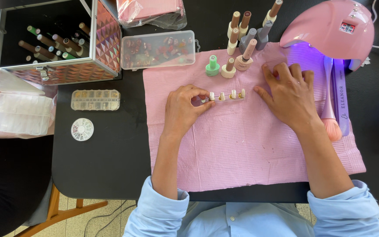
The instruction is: The person paints a fake nail using a small brush and nail polish, and then places it on a stand next to others.
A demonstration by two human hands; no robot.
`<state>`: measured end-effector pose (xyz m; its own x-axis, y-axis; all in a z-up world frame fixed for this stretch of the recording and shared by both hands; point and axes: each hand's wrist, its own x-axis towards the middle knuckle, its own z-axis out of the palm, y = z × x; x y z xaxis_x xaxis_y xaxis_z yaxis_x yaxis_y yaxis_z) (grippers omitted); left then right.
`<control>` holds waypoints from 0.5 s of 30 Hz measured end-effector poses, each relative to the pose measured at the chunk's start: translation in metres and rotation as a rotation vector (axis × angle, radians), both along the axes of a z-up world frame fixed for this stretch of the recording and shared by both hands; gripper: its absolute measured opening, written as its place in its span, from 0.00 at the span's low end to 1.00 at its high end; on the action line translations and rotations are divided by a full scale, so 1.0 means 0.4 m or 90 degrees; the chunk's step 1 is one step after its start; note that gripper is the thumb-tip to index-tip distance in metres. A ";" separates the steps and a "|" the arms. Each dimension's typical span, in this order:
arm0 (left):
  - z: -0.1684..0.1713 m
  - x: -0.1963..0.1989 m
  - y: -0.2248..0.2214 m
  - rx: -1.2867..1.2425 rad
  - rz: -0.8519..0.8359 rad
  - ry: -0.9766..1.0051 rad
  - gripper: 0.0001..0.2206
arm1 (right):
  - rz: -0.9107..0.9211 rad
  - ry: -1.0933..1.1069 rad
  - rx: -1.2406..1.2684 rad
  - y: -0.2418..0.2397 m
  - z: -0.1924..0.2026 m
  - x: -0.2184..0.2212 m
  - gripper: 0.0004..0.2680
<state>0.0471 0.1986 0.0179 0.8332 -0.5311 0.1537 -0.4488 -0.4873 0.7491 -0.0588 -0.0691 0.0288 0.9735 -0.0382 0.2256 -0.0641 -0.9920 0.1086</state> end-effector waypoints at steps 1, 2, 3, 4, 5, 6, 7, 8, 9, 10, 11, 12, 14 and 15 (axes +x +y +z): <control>0.002 0.000 0.001 0.004 -0.002 0.002 0.08 | -0.003 0.000 0.000 0.002 -0.001 0.000 0.20; 0.002 0.000 0.002 0.005 -0.003 0.002 0.08 | -0.004 0.001 0.001 0.004 0.001 0.000 0.20; 0.001 0.001 0.002 0.011 -0.004 0.000 0.09 | -0.007 0.001 -0.001 0.004 0.002 0.000 0.20; 0.001 0.002 0.001 0.017 -0.006 -0.001 0.09 | -0.009 0.001 -0.003 0.004 0.004 0.000 0.20; 0.001 0.004 0.001 0.017 -0.006 -0.001 0.09 | -0.009 0.002 -0.003 0.003 0.004 0.002 0.20; 0.002 0.004 0.001 0.012 -0.009 0.003 0.09 | -0.012 0.002 0.001 0.002 0.005 0.003 0.20; 0.005 0.005 0.003 0.009 -0.012 0.005 0.09 | -0.014 0.001 0.005 0.003 0.006 0.004 0.20; 0.013 -0.004 0.007 0.010 -0.012 0.004 0.09 | -0.014 0.000 0.006 -0.001 0.000 0.001 0.20; 0.026 -0.005 0.009 0.002 -0.018 0.016 0.10 | -0.013 -0.013 0.035 -0.006 -0.004 0.004 0.18; 0.041 -0.008 0.010 -0.007 -0.025 0.029 0.10 | -0.012 -0.025 0.064 -0.011 -0.006 0.005 0.17; 0.046 -0.007 0.016 -0.007 -0.030 0.021 0.10 | -0.016 -0.034 0.064 -0.021 -0.019 0.005 0.17; 0.053 -0.007 0.021 -0.031 -0.045 0.033 0.13 | -0.019 -0.059 0.108 -0.031 -0.030 0.005 0.16; 0.062 -0.001 0.036 -0.058 -0.069 0.037 0.15 | -0.027 -0.095 0.147 -0.055 -0.045 0.007 0.15; 0.064 0.007 0.044 -0.064 -0.069 0.047 0.15 | -0.014 -0.150 0.236 -0.070 -0.048 0.013 0.12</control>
